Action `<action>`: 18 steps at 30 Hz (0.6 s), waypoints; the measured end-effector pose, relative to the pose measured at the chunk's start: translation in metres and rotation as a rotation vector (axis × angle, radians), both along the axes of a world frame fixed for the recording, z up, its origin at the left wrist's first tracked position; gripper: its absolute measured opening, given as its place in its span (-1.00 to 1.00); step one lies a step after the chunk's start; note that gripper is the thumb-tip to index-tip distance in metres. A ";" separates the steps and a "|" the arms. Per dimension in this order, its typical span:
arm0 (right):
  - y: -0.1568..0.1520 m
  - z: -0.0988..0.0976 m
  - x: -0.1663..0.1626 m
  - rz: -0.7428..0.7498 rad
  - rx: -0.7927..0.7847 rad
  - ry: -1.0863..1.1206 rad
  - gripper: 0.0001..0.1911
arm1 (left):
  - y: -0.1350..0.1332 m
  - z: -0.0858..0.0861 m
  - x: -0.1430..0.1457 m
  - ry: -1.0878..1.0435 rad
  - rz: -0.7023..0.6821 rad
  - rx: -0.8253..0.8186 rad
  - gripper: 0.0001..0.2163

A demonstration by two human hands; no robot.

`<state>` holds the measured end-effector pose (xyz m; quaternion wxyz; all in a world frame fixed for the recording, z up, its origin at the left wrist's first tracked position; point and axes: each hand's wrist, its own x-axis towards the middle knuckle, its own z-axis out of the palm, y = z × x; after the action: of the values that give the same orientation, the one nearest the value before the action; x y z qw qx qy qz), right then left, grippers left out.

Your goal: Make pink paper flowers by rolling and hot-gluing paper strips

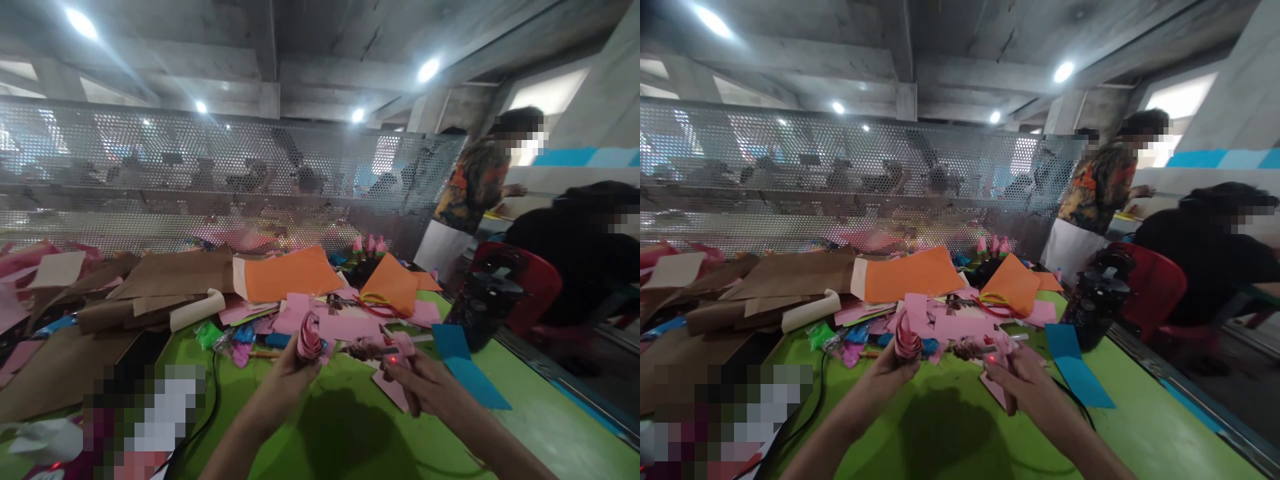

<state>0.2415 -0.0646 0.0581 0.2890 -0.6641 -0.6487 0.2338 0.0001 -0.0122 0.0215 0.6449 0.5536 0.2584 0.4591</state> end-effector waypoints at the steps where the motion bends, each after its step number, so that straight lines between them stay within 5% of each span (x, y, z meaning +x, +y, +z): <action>1: 0.002 -0.004 0.002 0.017 0.000 -0.047 -0.46 | -0.001 0.001 -0.001 -0.008 -0.010 -0.018 -0.54; 5: 0.001 -0.010 0.010 -0.003 0.084 -0.251 -0.57 | -0.003 0.003 -0.004 -0.027 -0.035 -0.063 -0.47; 10: -0.010 0.006 0.013 -0.120 0.075 -0.601 -0.64 | -0.002 0.000 -0.004 -0.024 -0.032 -0.076 -0.46; 13: -0.011 0.024 0.001 -0.072 0.199 -0.534 -0.75 | -0.002 -0.001 -0.003 -0.008 -0.039 -0.093 -0.45; 18: -0.007 0.047 -0.043 0.291 0.357 -0.205 -0.88 | -0.004 0.000 -0.003 0.035 -0.063 -0.097 -0.60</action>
<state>0.1984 -0.0717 0.1048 0.2977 -0.5225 -0.7944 0.0857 -0.0030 -0.0160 0.0213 0.6806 0.5375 0.2737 0.4158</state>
